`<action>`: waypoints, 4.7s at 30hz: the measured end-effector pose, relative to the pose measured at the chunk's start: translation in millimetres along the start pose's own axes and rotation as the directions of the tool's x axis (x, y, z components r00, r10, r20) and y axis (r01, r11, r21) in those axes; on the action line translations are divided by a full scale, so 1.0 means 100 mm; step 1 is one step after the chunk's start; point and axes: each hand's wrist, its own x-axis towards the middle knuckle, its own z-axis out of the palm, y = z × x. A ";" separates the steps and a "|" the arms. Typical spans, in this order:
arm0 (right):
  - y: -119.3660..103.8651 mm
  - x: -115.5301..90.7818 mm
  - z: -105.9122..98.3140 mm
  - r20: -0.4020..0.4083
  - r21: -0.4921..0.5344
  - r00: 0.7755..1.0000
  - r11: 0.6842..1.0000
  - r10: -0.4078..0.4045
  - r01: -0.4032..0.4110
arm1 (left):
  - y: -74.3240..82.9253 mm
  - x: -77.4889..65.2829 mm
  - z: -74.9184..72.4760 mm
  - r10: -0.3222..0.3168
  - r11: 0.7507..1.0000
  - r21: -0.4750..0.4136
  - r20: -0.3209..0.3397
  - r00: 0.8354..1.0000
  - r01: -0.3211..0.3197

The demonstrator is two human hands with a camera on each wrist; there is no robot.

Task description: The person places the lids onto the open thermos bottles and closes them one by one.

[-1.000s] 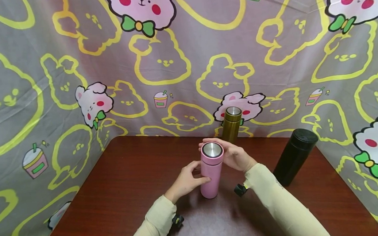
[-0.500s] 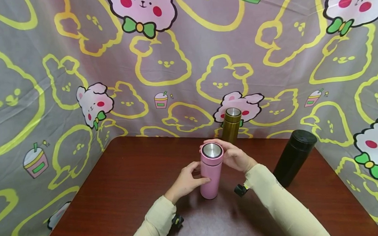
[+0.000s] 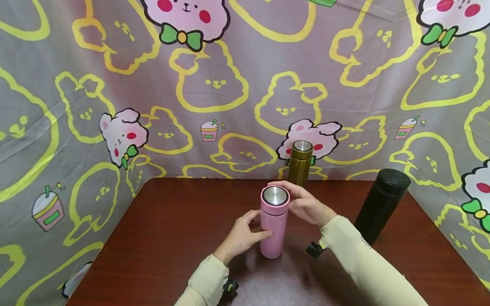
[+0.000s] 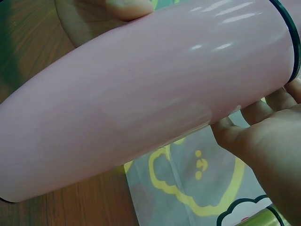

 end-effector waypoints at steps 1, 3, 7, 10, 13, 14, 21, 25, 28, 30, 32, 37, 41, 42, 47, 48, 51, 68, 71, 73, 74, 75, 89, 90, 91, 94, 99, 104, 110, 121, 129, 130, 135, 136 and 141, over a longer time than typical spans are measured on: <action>0.00 -0.01 0.00 -0.011 -0.005 1.000 1.000 0.008 -0.008 | 0.00 0.00 0.00 0.002 1.000 -0.003 -0.001 1.000 -0.002; -0.01 -0.02 0.01 -0.031 -0.018 0.999 1.000 0.023 -0.024 | 0.00 0.00 0.00 0.000 1.000 -0.008 -0.001 1.000 0.000; -0.02 -0.05 0.02 -0.068 -0.041 0.997 0.998 0.043 -0.046 | 0.00 0.00 0.00 -0.005 1.000 -0.010 0.003 1.000 0.005; -0.03 -0.06 0.02 -0.097 -0.068 0.994 0.996 0.048 -0.055 | 0.00 0.01 0.00 -0.004 1.000 -0.010 0.003 1.000 0.004; -0.04 -0.07 0.03 -0.122 -0.096 0.991 0.994 0.048 -0.060 | 0.00 0.01 0.00 0.005 1.000 -0.013 -0.001 1.000 -0.005; -0.04 -0.07 0.03 -0.128 -0.103 0.991 0.993 0.047 -0.061 | -0.01 0.01 0.00 0.009 1.000 -0.016 -0.003 1.000 -0.009; -0.05 -0.08 0.05 -0.136 -0.159 0.991 0.987 0.015 -0.037 | -0.04 0.02 0.03 0.054 0.998 -0.015 -0.020 0.998 -0.055; -0.06 -0.08 0.06 -0.163 -0.169 0.986 0.985 0.018 -0.046 | -0.04 0.04 0.03 0.080 0.997 0.007 -0.033 0.996 -0.080; -0.06 -0.09 0.06 -0.191 -0.175 0.981 0.983 0.027 -0.061 | -0.04 0.04 0.03 0.078 0.997 0.012 -0.033 0.996 -0.077; -0.05 -0.09 0.06 -0.200 -0.178 0.979 0.982 0.026 -0.062 | -0.04 0.04 0.04 0.075 0.997 0.009 -0.032 0.997 -0.075; -0.04 -0.09 0.06 -0.206 -0.181 0.978 0.982 0.020 -0.058 | -0.04 0.05 0.04 0.072 0.997 0.009 -0.031 0.997 -0.072; -0.02 -0.09 0.06 -0.218 -0.174 0.976 0.983 0.012 -0.051 | -0.04 0.05 0.04 0.072 0.997 0.002 -0.032 0.997 -0.072; -0.02 -0.09 0.06 -0.226 -0.154 0.974 0.987 0.009 -0.045 | -0.04 0.05 0.04 0.075 0.997 -0.018 -0.033 0.997 -0.076; -0.02 -0.09 0.06 -0.227 -0.151 0.974 0.988 0.009 -0.044 | -0.04 0.05 0.04 0.072 0.997 -0.023 -0.031 0.997 -0.073; -0.02 -0.08 0.07 -0.240 -0.145 0.971 0.988 0.010 -0.046 | -0.03 0.05 0.03 0.068 0.998 0.004 -0.029 0.997 -0.068; -0.02 -0.08 0.07 -0.242 -0.143 0.970 0.989 0.011 -0.047 | -0.03 0.05 0.03 0.067 0.998 0.008 -0.030 0.997 -0.067; -0.02 -0.08 0.07 -0.244 -0.137 0.970 0.990 0.011 -0.046 | -0.03 0.05 0.03 0.071 0.997 0.015 -0.032 0.997 -0.070; -0.05 0.00 0.03 -0.026 -0.012 1.000 1.000 0.009 -0.010 | -0.05 0.04 0.04 0.060 0.998 0.005 -0.036 0.998 -0.060; -0.05 0.04 0.02 0.004 0.024 1.000 1.000 0.019 -0.019 | -0.04 0.04 0.04 0.062 0.998 0.023 -0.040 0.997 -0.061; -0.04 0.06 0.02 0.027 0.047 0.999 0.999 0.019 -0.021 | -0.04 0.04 0.04 0.057 0.998 0.029 -0.038 0.998 -0.056; -0.04 0.07 0.01 0.036 0.052 0.999 0.998 0.019 -0.021 | -0.03 0.04 0.03 0.055 0.998 0.029 -0.036 0.998 -0.054; -0.04 0.08 0.01 0.043 0.055 0.999 0.998 0.020 -0.022 | -0.03 0.04 0.03 0.052 0.998 0.029 -0.035 0.998 -0.051; -0.01 0.10 -0.01 0.060 0.025 0.998 1.000 0.001 -0.003 | -0.04 0.04 0.03 0.043 0.999 0.003 -0.030 0.999 -0.043; -0.01 0.10 -0.01 0.063 0.027 0.998 1.000 -0.005 0.003 | -0.05 0.04 0.04 0.045 0.999 0.004 -0.031 0.999 -0.044; -0.01 0.09 -0.01 0.066 0.031 0.998 0.999 -0.013 0.011 | -0.05 0.04 0.04 0.046 0.999 0.002 -0.032 0.998 -0.046; -0.01 0.08 -0.01 0.065 0.027 0.997 0.999 -0.030 0.029 | -0.05 0.04 0.04 0.053 0.998 -0.014 -0.031 0.998 -0.053; -0.03 0.05 -0.01 0.028 -0.029 0.999 0.999 -0.027 0.028 | -0.05 0.05 0.04 0.066 0.997 -0.038 -0.031 0.997 -0.067; -0.04 0.03 -0.01 -0.019 -0.073 1.000 0.997 -0.005 0.004 | -0.05 0.05 0.04 0.077 0.996 -0.030 -0.033 0.996 -0.078; -0.05 0.00 0.00 -0.050 -0.086 0.999 0.996 0.019 -0.023 | -0.06 0.05 0.04 0.075 0.997 -0.019 -0.033 0.997 -0.076; -0.07 -0.05 0.03 -0.126 -0.129 0.990 0.989 0.056 -0.073 | -0.06 0.04 0.04 0.069 0.997 -0.031 -0.031 0.997 -0.069; -0.07 -0.07 0.06 -0.162 -0.218 0.987 0.975 0.014 -0.050 | -0.05 0.04 0.04 0.065 0.997 -0.035 -0.027 0.997 -0.066; -0.07 -0.07 0.05 -0.169 -0.221 0.986 0.974 0.014 -0.052 | -0.05 0.04 0.03 0.066 0.997 -0.033 -0.028 0.997 -0.067; -0.06 -0.08 0.06 -0.221 -0.249 0.975 0.965 0.023 -0.079 | -0.04 0.04 0.03 0.070 0.997 -0.017 -0.033 0.997 -0.070; -0.06 -0.09 0.06 -0.232 -0.253 0.972 0.964 0.026 -0.086 | -0.04 0.03 0.03 0.069 0.997 -0.014 -0.034 0.997 -0.070; -0.05 -0.10 0.06 -0.270 -0.269 0.962 0.957 0.030 -0.105 | -0.03 0.03 0.04 0.063 0.998 -0.010 -0.034 0.997 -0.063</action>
